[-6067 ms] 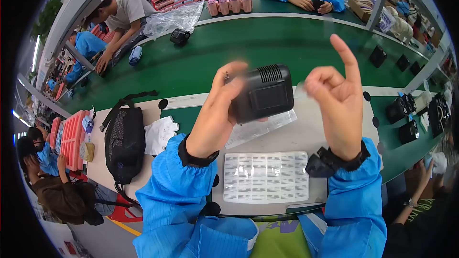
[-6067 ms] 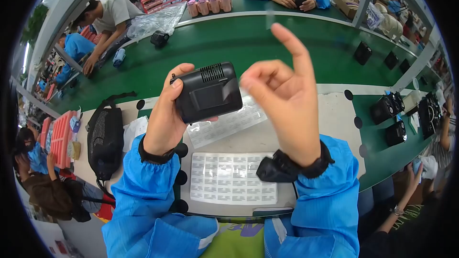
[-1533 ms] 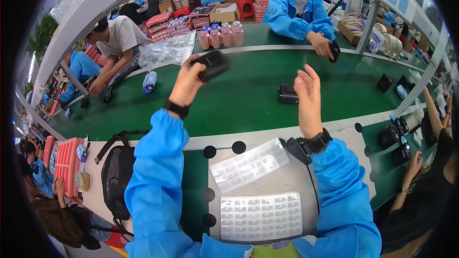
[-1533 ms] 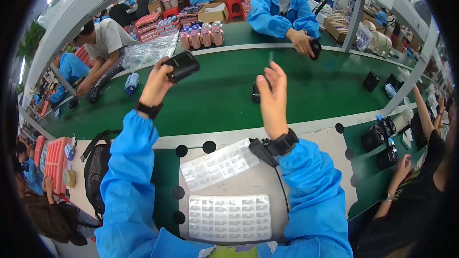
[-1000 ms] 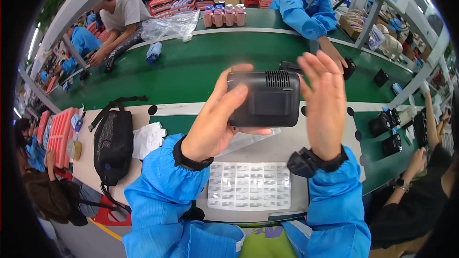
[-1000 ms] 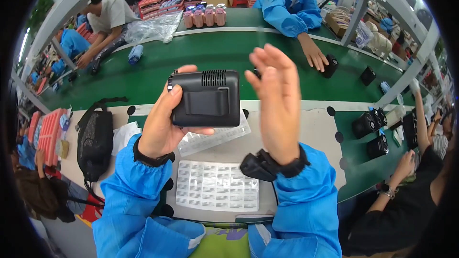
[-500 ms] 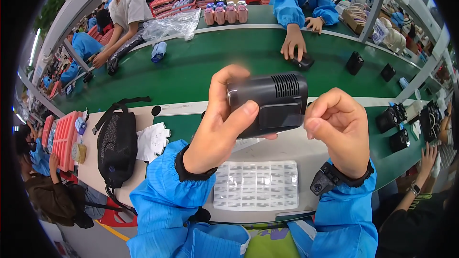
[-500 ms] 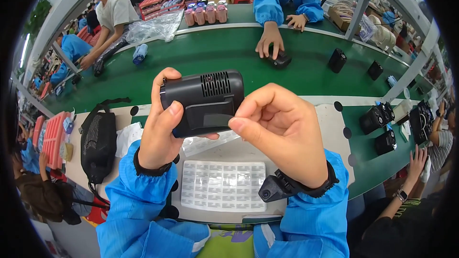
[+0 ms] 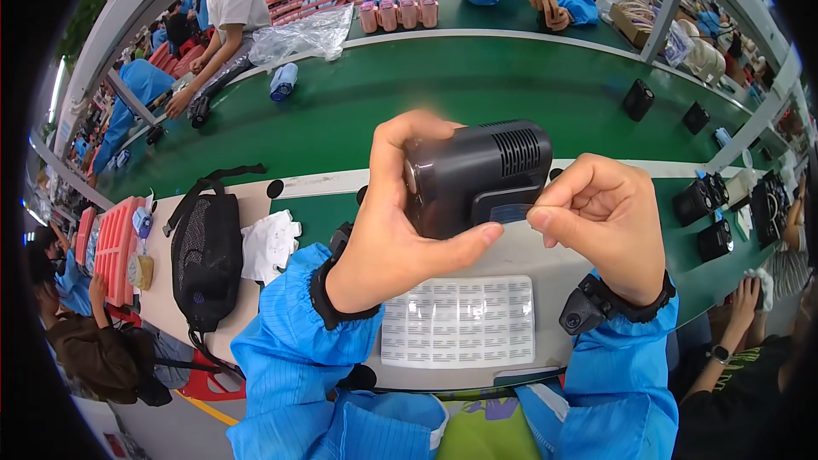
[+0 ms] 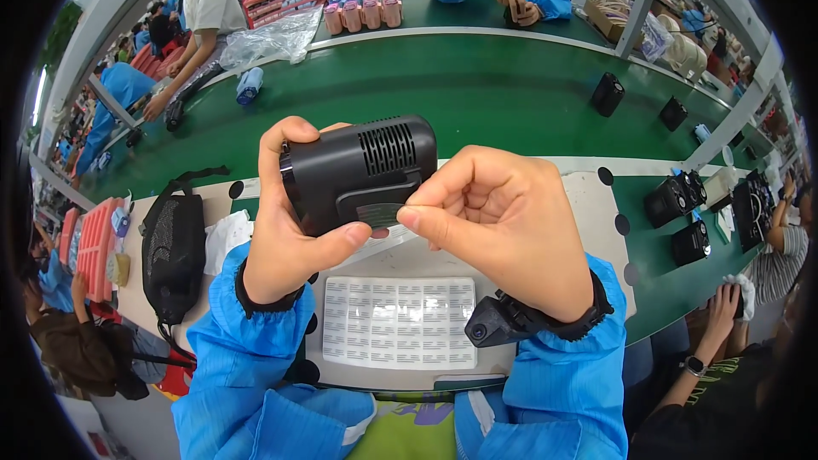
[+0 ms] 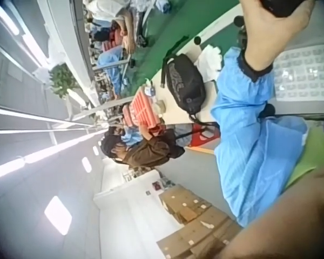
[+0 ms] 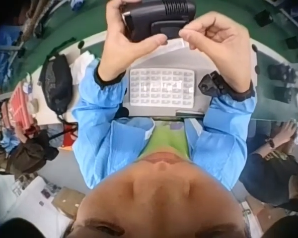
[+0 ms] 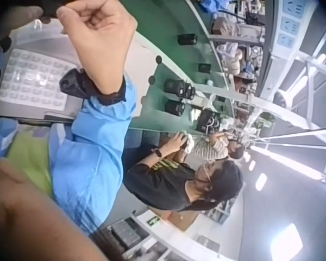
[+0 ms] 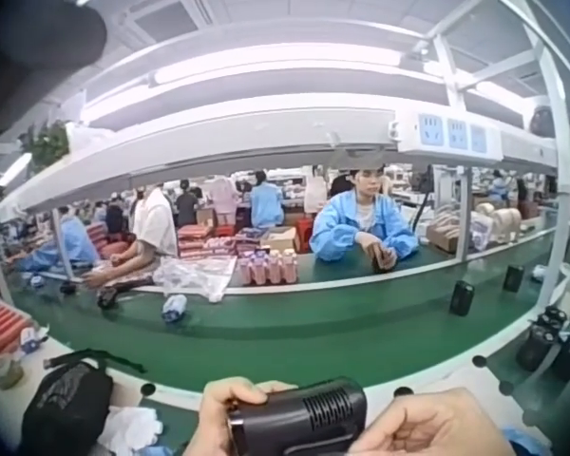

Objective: The person peels a sticker from a sheet, applies it to a camera, and sets the camera on a conveyor belt. They repeat this process with several more cameras, including both black and blue models.

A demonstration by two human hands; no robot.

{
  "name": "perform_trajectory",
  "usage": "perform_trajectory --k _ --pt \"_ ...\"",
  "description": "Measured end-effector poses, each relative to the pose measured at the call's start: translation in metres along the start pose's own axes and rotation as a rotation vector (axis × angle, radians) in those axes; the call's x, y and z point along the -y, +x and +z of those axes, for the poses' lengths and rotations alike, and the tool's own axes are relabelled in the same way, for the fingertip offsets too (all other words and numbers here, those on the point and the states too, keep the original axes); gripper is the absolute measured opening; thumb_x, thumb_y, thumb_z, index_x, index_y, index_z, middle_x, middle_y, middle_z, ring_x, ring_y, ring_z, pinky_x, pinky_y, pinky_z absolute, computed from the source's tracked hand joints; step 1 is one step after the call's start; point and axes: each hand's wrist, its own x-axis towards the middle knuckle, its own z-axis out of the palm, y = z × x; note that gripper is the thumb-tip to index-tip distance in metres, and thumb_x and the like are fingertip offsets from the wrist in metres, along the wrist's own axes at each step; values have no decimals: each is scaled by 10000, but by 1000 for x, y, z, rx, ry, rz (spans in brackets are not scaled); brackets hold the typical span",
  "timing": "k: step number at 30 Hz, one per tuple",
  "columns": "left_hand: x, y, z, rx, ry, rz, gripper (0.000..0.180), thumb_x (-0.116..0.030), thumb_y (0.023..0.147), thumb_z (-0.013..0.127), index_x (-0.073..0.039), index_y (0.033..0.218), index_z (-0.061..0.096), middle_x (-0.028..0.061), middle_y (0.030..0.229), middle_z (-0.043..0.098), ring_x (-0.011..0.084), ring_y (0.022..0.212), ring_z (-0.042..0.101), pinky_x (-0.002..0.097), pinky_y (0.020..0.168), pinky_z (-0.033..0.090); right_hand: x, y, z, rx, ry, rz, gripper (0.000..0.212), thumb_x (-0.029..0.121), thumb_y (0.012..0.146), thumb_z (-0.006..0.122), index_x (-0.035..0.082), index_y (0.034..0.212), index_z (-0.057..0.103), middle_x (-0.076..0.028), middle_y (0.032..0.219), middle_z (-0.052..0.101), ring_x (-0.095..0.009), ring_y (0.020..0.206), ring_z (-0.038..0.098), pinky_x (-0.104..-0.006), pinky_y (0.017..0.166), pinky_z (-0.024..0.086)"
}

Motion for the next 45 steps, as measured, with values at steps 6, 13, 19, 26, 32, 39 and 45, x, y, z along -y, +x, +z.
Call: perform_trajectory --k 6,13,19,26,32,39,45 --pt "3 0 0 -22 21 15 656 27 657 674 -81 1165 273 107 1123 395 183 1064 440 314 896 394 1 1 2 -21 -24 7 89 -45 730 636 -24 751 551 -78 716 596 -79 609 552 -189 528 451" --pt "6 0 0 -50 66 32 643 32 659 665 -79 1159 277 109 1119 398 176 1043 448 298 873 409 -4 2 1 -21 -36 -35 77 -39 749 631 -33 760 555 -53 732 590 -48 631 539 -170 539 429" --pt "6 -1 2 -66 76 62 630 40 657 659 -80 1145 279 108 1114 401 169 1022 459 288 860 419 -5 3 3 -52 -80 -52 99 -27 734 640 -20 742 542 -79 702 591 -84 602 549 -192 537 453" --pt "9 1 3 -89 132 84 622 52 660 652 -83 1138 278 103 1109 405 168 1013 469 283 846 431 -9 7 4 -79 -127 -71 119 -23 740 640 -14 762 523 -64 690 576 -71 596 531 -183 533 430" --pt "2 6 4 -127 32 -83 574 37 715 617 -89 1152 268 94 1090 417 164 992 484 263 804 448 -16 19 -8 -160 -277 -105 170 -17 753 631 -3 839 485 -41 657 559 -66 614 520 -181 520 411" --pt "22 9 4 -128 -8 3 466 -61 843 504 -124 1204 216 125 1102 440 202 933 541 302 698 514 -32 25 14 -295 -155 -364 470 127 789 619 34 1167 355 -111 1041 495 -109 798 523 -235 699 449" --pt "20 9 2 5 -230 -15 420 -144 892 450 -140 1223 191 153 1132 437 226 925 556 350 638 544 -33 26 5 62 -96 -144 617 199 789 622 55 1277 272 -101 1197 403 -179 1037 459 -292 867 408"
